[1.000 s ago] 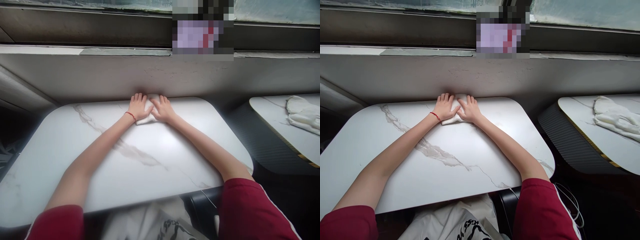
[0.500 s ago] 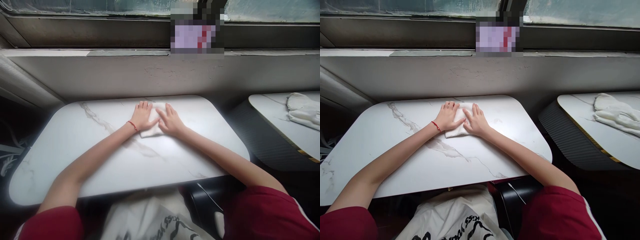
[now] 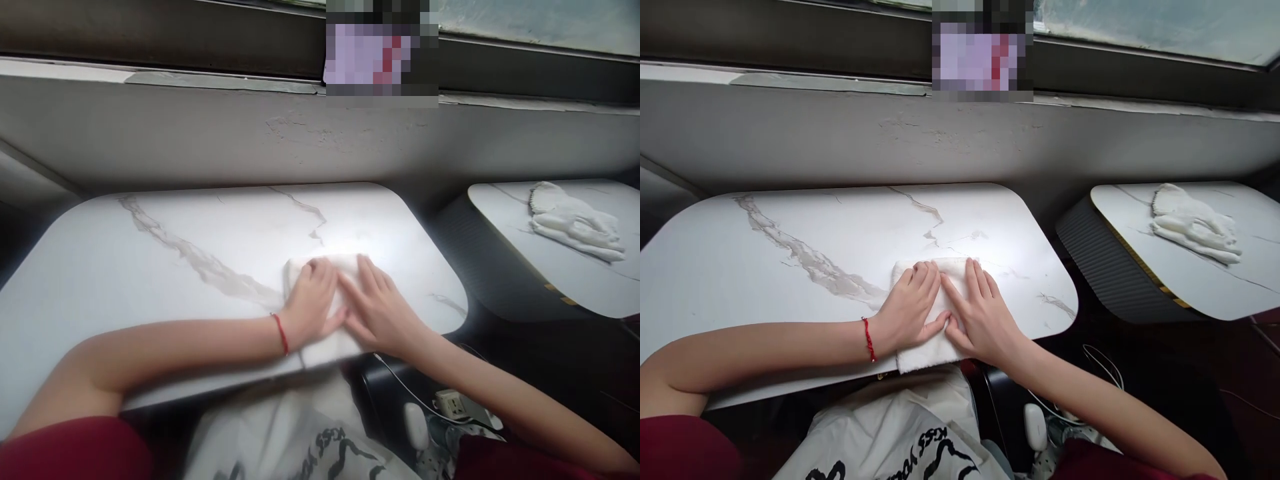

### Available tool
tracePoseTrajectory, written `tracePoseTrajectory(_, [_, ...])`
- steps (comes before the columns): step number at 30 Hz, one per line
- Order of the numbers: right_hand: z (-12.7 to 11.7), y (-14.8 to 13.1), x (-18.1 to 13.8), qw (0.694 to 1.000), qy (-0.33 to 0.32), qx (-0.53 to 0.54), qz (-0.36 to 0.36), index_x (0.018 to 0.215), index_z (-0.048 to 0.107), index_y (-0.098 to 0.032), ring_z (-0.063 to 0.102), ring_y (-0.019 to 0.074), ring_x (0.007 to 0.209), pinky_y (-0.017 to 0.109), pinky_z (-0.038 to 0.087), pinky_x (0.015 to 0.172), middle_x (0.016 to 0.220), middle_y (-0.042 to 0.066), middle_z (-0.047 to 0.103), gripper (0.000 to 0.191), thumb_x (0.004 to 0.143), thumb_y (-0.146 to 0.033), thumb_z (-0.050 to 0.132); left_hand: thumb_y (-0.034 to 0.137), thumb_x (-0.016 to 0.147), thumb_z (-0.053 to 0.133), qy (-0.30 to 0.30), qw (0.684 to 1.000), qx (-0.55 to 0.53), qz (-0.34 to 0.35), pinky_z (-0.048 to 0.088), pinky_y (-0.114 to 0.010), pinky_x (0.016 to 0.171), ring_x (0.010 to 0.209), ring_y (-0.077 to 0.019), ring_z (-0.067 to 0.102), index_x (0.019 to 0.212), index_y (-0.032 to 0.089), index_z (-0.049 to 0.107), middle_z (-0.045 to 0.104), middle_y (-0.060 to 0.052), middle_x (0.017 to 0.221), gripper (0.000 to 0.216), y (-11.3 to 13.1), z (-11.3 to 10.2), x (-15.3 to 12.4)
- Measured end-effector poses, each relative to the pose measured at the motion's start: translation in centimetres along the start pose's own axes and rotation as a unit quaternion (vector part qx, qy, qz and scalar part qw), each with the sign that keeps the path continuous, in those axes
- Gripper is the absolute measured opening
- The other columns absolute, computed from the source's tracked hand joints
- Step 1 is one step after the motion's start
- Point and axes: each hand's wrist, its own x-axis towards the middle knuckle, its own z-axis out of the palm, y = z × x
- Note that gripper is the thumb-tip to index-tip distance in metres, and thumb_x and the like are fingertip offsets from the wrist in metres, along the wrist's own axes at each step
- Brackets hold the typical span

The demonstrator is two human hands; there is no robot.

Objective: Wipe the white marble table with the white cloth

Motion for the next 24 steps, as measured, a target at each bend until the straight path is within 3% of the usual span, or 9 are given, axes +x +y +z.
tracePoseTrajectory(8, [3.1, 6.0, 6.1, 0.998, -0.005, -0.002, 0.069, 0.155, 0.041, -0.014, 0.031, 0.0497, 0.15, 0.065, 0.039, 0.112, 0.166, 0.026, 0.027, 0.062, 0.096, -0.031, 0.043, 0.052, 0.103, 0.039, 0.036, 0.988, -0.132, -0.066, 0.043, -0.047, 0.102, 0.131, -0.0391, 0.049, 0.148, -0.002, 0.047, 0.053, -0.026, 0.148, 0.07, -4.1, 2.5, 7.4])
tracePoseTrajectory(13, [4.7, 9.1, 9.5, 0.997, 0.004, 0.016, 0.078, 0.153, 0.044, -0.013, 0.031, 0.0481, 0.151, 0.064, 0.037, 0.114, 0.165, 0.026, 0.029, 0.06, 0.097, -0.034, 0.042, 0.053, 0.102, 0.043, 0.046, 0.979, -0.17, -0.108, 0.038, -0.047, 0.109, 0.137, -0.0397, 0.045, 0.15, -0.004, 0.044, 0.051, -0.027, 0.149, 0.074, -6.5, 3.9, 10.8])
tracePoseTrajectory(24, [7.2, 15.2, 14.8, 0.993, 0.019, 0.061, 0.1, 0.155, 0.044, -0.016, 0.025, 0.0444, 0.154, 0.063, 0.031, 0.118, 0.166, 0.022, 0.029, 0.061, 0.098, -0.037, 0.039, 0.051, 0.103, 0.041, 0.094, 0.962, -0.197, -0.165, 0.035, -0.049, 0.11, 0.132, -0.0394, 0.047, 0.147, 0.003, 0.048, 0.054, -0.026, 0.143, 0.066, -9.1, 6.0, 17.2])
